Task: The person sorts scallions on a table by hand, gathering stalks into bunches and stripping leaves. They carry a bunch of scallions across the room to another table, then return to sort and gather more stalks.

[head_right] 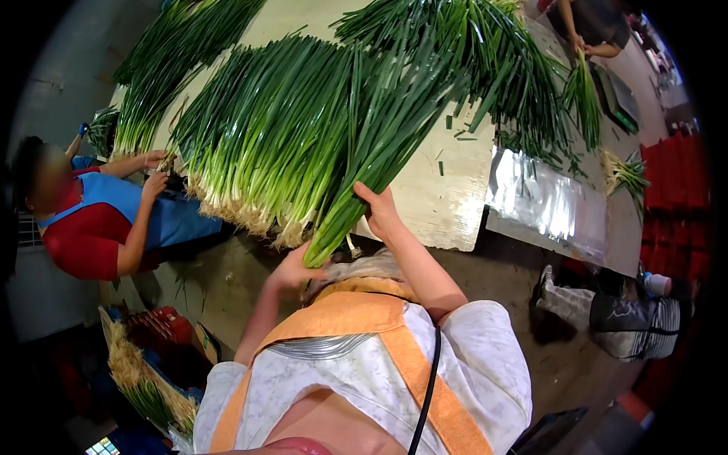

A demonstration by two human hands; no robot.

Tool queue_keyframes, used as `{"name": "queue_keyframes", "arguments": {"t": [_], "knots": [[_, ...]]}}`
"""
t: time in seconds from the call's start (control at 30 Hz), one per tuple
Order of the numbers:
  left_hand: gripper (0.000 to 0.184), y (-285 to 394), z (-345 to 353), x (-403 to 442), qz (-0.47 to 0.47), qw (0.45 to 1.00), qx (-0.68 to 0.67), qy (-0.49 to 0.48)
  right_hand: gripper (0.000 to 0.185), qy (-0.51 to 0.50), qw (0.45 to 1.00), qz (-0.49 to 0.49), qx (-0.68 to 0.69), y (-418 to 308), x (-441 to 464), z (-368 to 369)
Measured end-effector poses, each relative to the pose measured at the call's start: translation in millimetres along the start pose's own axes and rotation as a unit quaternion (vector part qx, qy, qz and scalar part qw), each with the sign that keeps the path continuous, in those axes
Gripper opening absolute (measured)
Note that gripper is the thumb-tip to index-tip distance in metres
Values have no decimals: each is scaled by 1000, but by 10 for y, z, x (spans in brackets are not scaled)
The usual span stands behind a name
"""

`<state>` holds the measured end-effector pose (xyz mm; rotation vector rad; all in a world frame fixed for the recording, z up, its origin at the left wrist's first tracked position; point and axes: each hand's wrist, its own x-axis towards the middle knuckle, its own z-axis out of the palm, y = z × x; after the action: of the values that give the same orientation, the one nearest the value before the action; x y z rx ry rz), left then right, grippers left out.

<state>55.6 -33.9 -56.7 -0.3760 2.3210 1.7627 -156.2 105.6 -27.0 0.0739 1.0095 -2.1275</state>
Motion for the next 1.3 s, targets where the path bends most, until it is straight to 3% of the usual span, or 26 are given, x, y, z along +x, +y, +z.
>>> {"name": "queue_keyframes", "arguments": {"t": [0.13,0.2,0.27,0.43,0.5,0.57,0.7,0.73,0.77,0.9,1.03,1.13,1.17,1.3], "knots": [[45,172,32,247,-98,985,-136,-30,46,-3,999,-3,35,110,-50,129],[44,66,77,330,-91,993,-75,8,52,-27,997,26,60,77,-7,67],[37,-189,45,299,-103,990,-85,-35,55,-52,994,29,88,-35,-39,93],[32,-166,3,209,1,999,25,46,43,-98,993,-69,21,-230,7,91],[30,-18,-5,170,37,995,69,65,41,-47,994,-76,-67,-354,52,-1],[28,-16,6,151,38,991,95,85,49,1,988,-145,-52,-458,44,57],[25,-19,65,97,-10,984,132,116,70,91,926,-323,-172,-784,11,142],[25,218,45,98,-58,990,59,116,73,117,898,-367,-213,-855,-4,173],[25,455,25,98,-105,987,-13,123,70,142,862,-410,-262,-906,-18,181],[30,489,36,71,-58,990,25,129,52,185,736,-484,-436,-1035,-62,127],[28,547,53,70,-40,990,31,129,31,168,772,-459,-406,-1090,-85,217],[27,420,75,67,-37,992,22,120,28,123,854,-378,-336,-1088,-76,138],[27,367,83,61,-38,992,17,120,19,120,862,-385,-307,-1060,-42,105],[28,456,106,48,-44,992,-18,119,12,109,936,-305,-140,-1182,-187,243]]}}
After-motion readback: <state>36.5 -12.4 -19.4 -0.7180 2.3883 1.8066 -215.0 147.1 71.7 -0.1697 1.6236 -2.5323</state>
